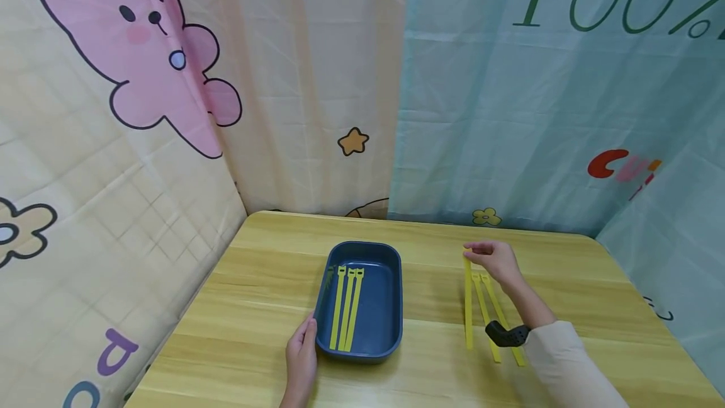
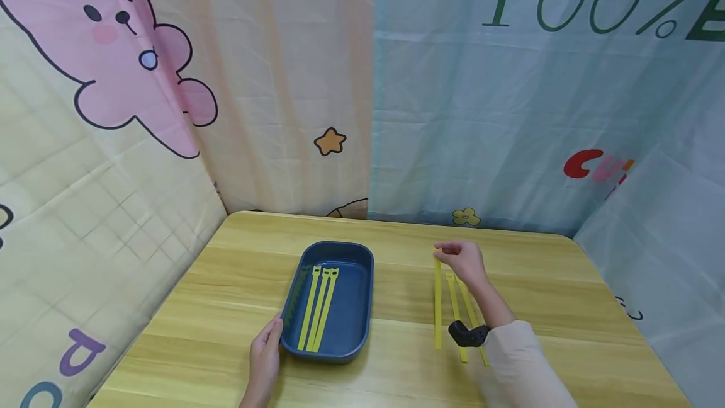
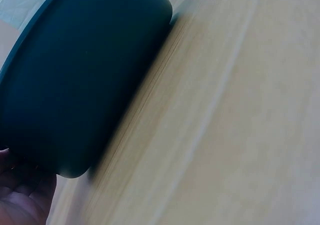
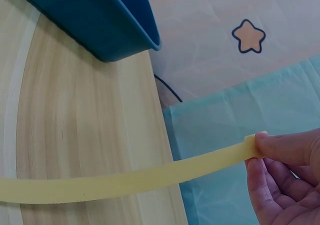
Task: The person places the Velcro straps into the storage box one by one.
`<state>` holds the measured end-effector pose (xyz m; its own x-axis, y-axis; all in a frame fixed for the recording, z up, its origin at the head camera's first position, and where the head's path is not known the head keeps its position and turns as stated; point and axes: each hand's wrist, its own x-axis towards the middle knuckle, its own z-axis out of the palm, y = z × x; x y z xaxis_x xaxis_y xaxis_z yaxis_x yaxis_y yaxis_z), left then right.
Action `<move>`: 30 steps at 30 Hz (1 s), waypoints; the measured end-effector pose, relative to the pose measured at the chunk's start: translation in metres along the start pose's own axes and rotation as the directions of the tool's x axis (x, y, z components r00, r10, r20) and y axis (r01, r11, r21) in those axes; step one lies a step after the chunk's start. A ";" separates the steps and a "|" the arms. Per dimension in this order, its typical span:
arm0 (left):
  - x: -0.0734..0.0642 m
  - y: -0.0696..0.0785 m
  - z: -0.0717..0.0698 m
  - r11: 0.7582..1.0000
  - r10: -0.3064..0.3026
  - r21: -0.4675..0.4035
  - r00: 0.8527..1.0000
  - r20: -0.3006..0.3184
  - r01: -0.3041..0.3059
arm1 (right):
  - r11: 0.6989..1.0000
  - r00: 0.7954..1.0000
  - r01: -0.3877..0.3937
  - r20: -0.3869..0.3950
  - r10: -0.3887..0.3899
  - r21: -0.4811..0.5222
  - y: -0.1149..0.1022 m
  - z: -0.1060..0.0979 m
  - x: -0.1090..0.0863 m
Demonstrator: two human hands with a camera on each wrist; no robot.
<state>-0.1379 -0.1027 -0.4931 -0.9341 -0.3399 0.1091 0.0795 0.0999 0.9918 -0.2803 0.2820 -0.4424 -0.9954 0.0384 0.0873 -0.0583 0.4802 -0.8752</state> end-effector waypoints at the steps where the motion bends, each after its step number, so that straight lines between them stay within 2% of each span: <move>1: 0.000 0.000 0.000 1.000 -0.006 0.003 1.000 -0.002 0.006 | 1.000 1.000 -0.001 0.001 0.001 -0.009 -0.006 0.000 -0.003; 5: -0.001 0.000 0.001 1.000 0.000 0.005 1.000 -0.013 0.000 | 0.999 1.000 -0.017 0.008 0.017 -0.040 -0.050 0.000 -0.028; 9: -0.002 0.001 0.002 0.999 0.052 0.002 0.998 -0.031 -0.052 | 0.999 1.000 -0.018 0.018 0.019 -0.048 -0.069 -0.001 -0.039; 11: -0.002 0.001 0.002 0.998 0.062 0.004 0.998 -0.031 -0.062 | 0.999 1.000 -0.019 0.022 0.020 -0.045 -0.071 -0.001 -0.040; 15: -0.003 0.000 0.002 1.000 0.017 -0.018 1.000 -0.022 -0.018 | 0.999 0.999 -0.043 0.010 0.043 -0.031 -0.072 -0.001 -0.040; 19: -0.001 0.000 0.002 0.999 0.006 -0.037 1.000 -0.011 -0.007 | 0.999 0.999 -0.037 0.012 0.038 -0.033 -0.076 -0.002 -0.040; 26: -0.001 0.004 0.001 0.999 -0.009 -0.042 1.000 -0.002 0.009 | 1.000 0.999 0.018 0.035 -0.018 -0.011 -0.084 -0.007 -0.042; 27: -0.001 0.005 0.001 0.999 -0.008 -0.043 1.000 -0.002 0.008 | 0.997 0.997 0.059 0.047 -0.061 0.039 -0.072 -0.009 -0.035; 30: -0.001 0.006 0.001 0.999 0.000 -0.042 1.000 0.003 0.000 | 0.997 0.996 0.069 0.055 -0.071 0.047 -0.073 -0.011 -0.033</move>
<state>-0.1367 -0.1008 -0.4877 -0.9351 -0.3373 0.1090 0.0941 0.0602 0.9937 -0.2424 0.2554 -0.3762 -0.9914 -0.0442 0.1233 -0.1301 0.4400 -0.8885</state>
